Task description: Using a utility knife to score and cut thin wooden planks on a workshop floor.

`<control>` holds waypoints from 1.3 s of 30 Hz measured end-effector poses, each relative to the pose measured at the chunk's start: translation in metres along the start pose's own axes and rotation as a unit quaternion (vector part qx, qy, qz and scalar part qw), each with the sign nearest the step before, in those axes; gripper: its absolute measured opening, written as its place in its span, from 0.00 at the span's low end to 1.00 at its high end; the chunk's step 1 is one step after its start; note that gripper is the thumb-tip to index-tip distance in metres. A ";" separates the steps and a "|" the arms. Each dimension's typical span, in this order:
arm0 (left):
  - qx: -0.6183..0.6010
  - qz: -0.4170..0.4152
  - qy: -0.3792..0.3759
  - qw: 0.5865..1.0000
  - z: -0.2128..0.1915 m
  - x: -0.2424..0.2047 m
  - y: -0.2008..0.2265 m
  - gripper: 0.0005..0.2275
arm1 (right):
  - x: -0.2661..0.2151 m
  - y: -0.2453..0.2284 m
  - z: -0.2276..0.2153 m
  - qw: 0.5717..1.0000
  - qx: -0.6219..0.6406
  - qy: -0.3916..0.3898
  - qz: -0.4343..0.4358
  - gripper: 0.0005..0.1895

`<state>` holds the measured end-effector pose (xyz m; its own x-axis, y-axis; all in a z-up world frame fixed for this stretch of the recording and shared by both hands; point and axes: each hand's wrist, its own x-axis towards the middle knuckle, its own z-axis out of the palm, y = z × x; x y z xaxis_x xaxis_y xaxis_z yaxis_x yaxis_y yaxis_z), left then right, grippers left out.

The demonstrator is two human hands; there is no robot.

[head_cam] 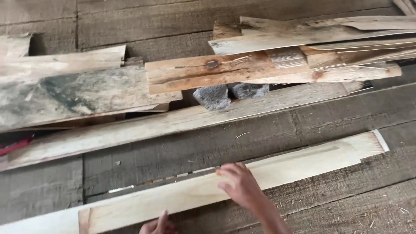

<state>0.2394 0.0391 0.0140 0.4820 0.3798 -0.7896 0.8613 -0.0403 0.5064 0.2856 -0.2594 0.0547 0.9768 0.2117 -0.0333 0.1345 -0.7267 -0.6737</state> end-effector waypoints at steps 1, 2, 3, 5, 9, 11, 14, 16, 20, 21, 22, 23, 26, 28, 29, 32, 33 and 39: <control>0.086 0.036 -0.050 0.994 -0.001 -0.023 0.019 0.27 | 0.013 -0.007 0.003 0.999 -0.017 0.005 0.027 0.18; 0.081 0.030 -0.046 0.995 0.007 -0.025 0.021 0.27 | 0.028 0.005 0.015 1.000 -0.016 -0.003 0.023 0.18; 0.040 0.115 -0.082 0.989 0.015 -0.025 0.027 0.21 | 0.046 0.016 0.028 0.998 -0.037 0.045 -0.003 0.17; -0.005 0.200 -0.110 0.973 0.034 -0.029 0.047 0.15 | 0.082 0.030 0.046 0.994 -0.056 0.092 -0.036 0.16; -0.284 0.139 -0.183 0.931 0.080 -0.026 0.108 0.16 | 0.149 0.023 0.053 0.982 -0.081 0.163 -0.056 0.20; -0.368 0.090 -0.215 0.900 0.096 -0.013 0.137 0.19 | 0.175 0.007 0.050 0.976 -0.095 0.178 -0.079 0.21; -0.463 0.048 -0.226 0.856 0.112 0.008 0.166 0.21 | 0.205 0.002 0.052 0.988 -0.142 0.064 -0.022 0.28; -0.462 0.100 -0.195 0.860 0.118 0.018 0.174 0.26 | 0.222 0.019 0.061 0.975 -0.211 0.029 -0.060 0.44; -0.469 0.086 -0.167 0.863 0.128 0.041 0.170 0.26 | 0.240 0.050 0.064 0.963 -0.261 -0.020 -0.064 0.52; -0.489 0.083 -0.167 0.852 0.128 0.043 0.168 0.24 | 0.239 0.043 0.056 0.964 -0.255 -0.037 -0.061 0.48; -0.508 0.080 -0.168 0.841 0.127 0.045 0.166 0.22 | 0.237 0.037 0.048 0.965 -0.249 -0.054 -0.057 0.45; -0.511 0.079 -0.164 0.840 0.125 0.048 0.167 0.22 | 0.236 0.025 0.040 0.965 -0.248 -0.058 -0.060 0.45; -0.519 0.060 -0.164 0.837 0.120 0.051 0.170 0.19 | 0.231 -0.004 0.013 0.962 -0.247 -0.113 -0.040 0.37; -0.460 0.079 -0.152 0.871 0.115 0.052 0.176 0.17 | 0.232 -0.019 -0.002 0.958 -0.241 -0.151 -0.026 0.32; -0.458 0.077 -0.155 0.872 0.113 0.058 0.180 0.17 | 0.233 -0.018 -0.002 0.958 -0.242 -0.150 -0.022 0.32; -0.423 0.100 -0.166 0.885 0.111 0.068 0.196 0.21 | 0.230 -0.005 0.003 0.962 -0.218 -0.162 -0.006 0.27; -0.414 0.100 -0.170 0.888 0.109 0.066 0.206 0.23 | 0.230 0.003 0.008 0.969 -0.208 -0.123 -0.056 0.25; -0.409 0.143 -0.116 0.894 0.128 0.083 0.211 0.17 | 0.209 0.037 0.029 0.941 -0.266 0.068 -0.197 0.20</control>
<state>0.4818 -0.0559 0.0107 0.7659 0.2559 -0.5898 0.3375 0.6207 0.7077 0.4903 -0.2231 0.0019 0.8405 0.4744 0.2617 0.5207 -0.8408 -0.1479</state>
